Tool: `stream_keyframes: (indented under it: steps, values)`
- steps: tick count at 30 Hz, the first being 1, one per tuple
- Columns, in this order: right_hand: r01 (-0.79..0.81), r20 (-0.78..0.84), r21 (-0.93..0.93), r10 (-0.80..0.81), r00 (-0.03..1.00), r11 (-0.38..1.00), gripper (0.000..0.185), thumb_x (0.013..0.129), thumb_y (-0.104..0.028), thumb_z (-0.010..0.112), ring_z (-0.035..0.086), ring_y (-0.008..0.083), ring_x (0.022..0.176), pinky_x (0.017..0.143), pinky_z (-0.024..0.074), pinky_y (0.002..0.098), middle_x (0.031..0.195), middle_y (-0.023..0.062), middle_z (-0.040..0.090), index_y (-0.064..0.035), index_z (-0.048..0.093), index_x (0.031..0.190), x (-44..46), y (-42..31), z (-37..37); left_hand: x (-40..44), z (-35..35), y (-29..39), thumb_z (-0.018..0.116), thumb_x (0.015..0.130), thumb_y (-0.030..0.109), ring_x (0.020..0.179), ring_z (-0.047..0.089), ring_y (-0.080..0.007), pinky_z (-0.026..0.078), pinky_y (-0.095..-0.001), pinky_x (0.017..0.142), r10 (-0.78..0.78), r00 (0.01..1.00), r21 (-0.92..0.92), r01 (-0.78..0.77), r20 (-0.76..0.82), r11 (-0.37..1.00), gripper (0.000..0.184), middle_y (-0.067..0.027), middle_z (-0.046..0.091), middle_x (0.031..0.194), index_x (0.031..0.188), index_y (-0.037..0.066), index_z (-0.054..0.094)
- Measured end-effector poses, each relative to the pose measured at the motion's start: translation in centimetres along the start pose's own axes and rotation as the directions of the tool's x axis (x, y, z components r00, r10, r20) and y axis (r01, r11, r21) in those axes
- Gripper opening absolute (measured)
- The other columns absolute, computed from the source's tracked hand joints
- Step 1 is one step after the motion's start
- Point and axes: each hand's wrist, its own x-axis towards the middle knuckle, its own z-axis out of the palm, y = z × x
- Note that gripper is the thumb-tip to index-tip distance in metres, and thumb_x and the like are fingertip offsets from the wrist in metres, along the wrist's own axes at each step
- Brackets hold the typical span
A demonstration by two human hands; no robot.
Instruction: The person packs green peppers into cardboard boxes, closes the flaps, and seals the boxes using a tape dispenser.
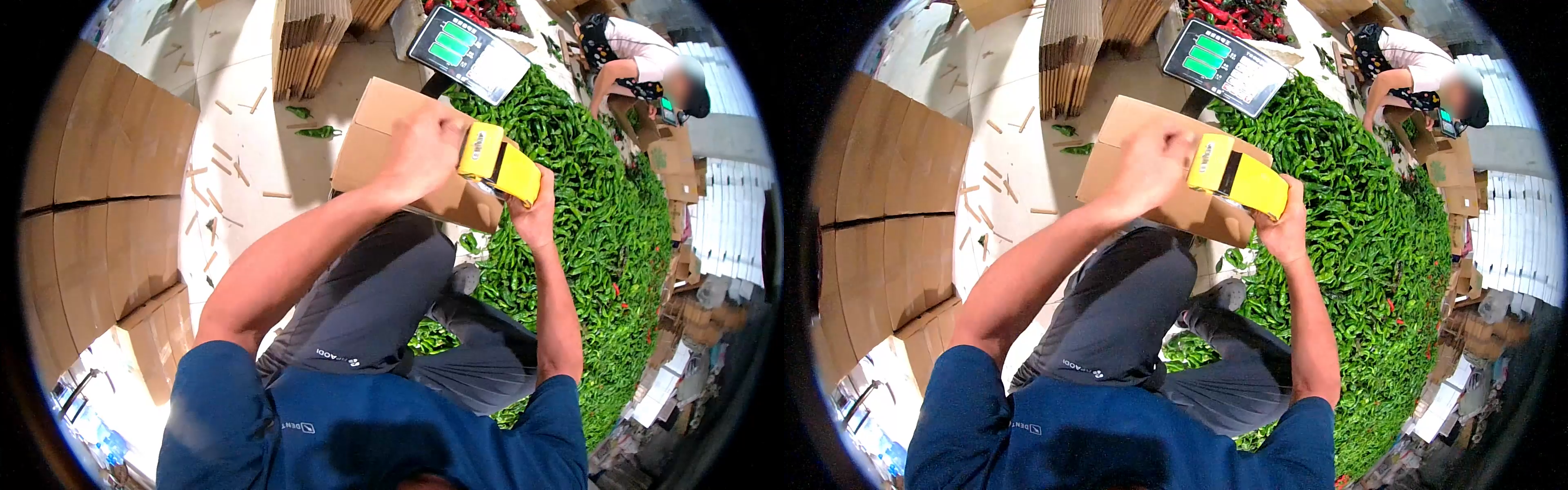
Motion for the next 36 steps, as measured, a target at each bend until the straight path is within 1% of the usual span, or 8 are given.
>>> stream_keyframes:
  steps: [2,3,7,12,19,25,29,36]
  values:
    - [-0.014,0.007,0.044,0.014,1.0,0.999,0.061,0.079,-0.006,0.083,0.07,0.0297,0.101,0.086,0.0562,0.0378,0.108,0.0176,0.068,-0.0015,0.047,0.127,0.1,0.1,-0.1,0.5,-4.7,-0.4,0.064,0.1,0.019,0.077,0.06,-0.0134,0.051,-0.0318,0.071,0.243,0.96,0.173,-0.218,-0.136,0.96,0.017,-0.0064,0.068,0.085,0.101,0.003,0.069]
    - [-0.023,0.012,0.01,0.023,1.0,1.0,0.06,0.079,-0.007,0.083,0.07,0.0313,0.1,0.086,0.0562,0.0385,0.108,0.0182,0.068,-0.0016,0.047,0.127,0.2,0.3,-0.2,3.0,-8.6,-3.2,0.063,0.101,0.02,0.073,0.059,-0.0133,0.051,-0.0307,0.069,0.261,0.945,-0.004,-0.267,-0.198,0.964,0.018,-0.0027,0.063,0.079,0.1,0.003,0.068]
    - [0.031,0.032,-0.075,-0.028,0.999,0.997,0.059,0.078,-0.007,0.082,0.07,0.0352,0.098,0.085,0.056,0.0405,0.107,0.0195,0.067,-0.0019,0.048,0.127,0.7,-0.3,-0.4,5.4,-19.8,-9.8,0.06,0.103,0.027,0.054,0.044,-0.0058,0.037,-0.0235,0.048,-0.057,0.984,-0.13,0.035,-0.168,0.991,0.026,0.0027,0.052,0.066,0.096,0.003,0.065]
    - [-0.009,0.105,-0.113,0.021,0.994,0.994,0.059,0.079,0.001,0.075,0.068,0.0293,0.104,0.089,0.0545,0.0375,0.113,0.0176,0.066,-0.0014,0.046,0.131,1.2,-1.5,-0.8,3.7,-17.5,-15.0,0.059,0.105,0.033,0.059,0.051,-0.0075,0.042,-0.0247,0.052,-0.117,0.987,-0.088,0.108,-0.107,0.99,0.033,0.0006,0.055,0.071,0.099,0.001,0.063]
    - [0.119,0.124,-0.177,-0.098,0.987,0.977,0.072,0.076,-0.006,0.084,0.068,0.036,0.107,0.092,0.0549,0.0402,0.119,0.02,0.064,-0.0042,0.046,0.137,1.7,-2.4,-0.6,4.1,-17.7,-17.9,0.057,0.107,0.035,0.059,0.049,-0.0072,0.043,-0.0254,0.054,-0.106,0.985,-0.053,0.1,-0.139,0.994,0.034,0.0017,0.054,0.071,0.1,0.002,0.062]
    - [-0.124,0.133,-0.119,0.14,0.981,0.985,0.069,0.079,-0.016,0.084,0.065,0.0357,0.113,0.096,0.0531,0.0404,0.126,0.0205,0.061,-0.0033,0.049,0.136,1.5,-2.4,0.7,4.0,-17.4,-21.8,0.055,0.107,0.034,0.059,0.048,-0.0061,0.041,-0.0247,0.054,-0.087,0.985,-0.066,0.078,-0.152,0.995,0.033,0.0018,0.054,0.071,0.1,0.003,0.062]
    - [0.026,-0.004,-0.179,-0.027,1.0,0.983,0.051,0.082,-0.022,0.081,0.062,0.0342,0.114,0.099,0.0492,0.0397,0.129,0.0189,0.06,-0.0006,0.061,0.123,0.3,0.7,2.8,4.2,-12.1,-26.3,0.059,0.105,0.033,0.083,0.06,-0.0149,0.049,-0.0306,0.076,-0.087,0.983,-0.085,0.075,-0.159,0.994,0.032,-0.0067,0.065,0.087,0.102,0.001,0.064]
    - [-0.043,-0.07,0.095,0.05,0.996,0.995,0.045,0.089,-0.032,0.07,0.049,0.0392,0.133,0.114,0.0339,0.0491,0.131,0.0178,0.058,0.0011,0.065,0.118,-0.1,2.5,5.1,2.6,-6.2,-25.7,0.059,0.105,0.034,0.08,0.059,-0.017,0.05,-0.032,0.076,-0.098,0.993,-0.1,0.091,-0.061,0.991,0.033,-0.0106,0.066,0.087,0.101,0.001,0.064]
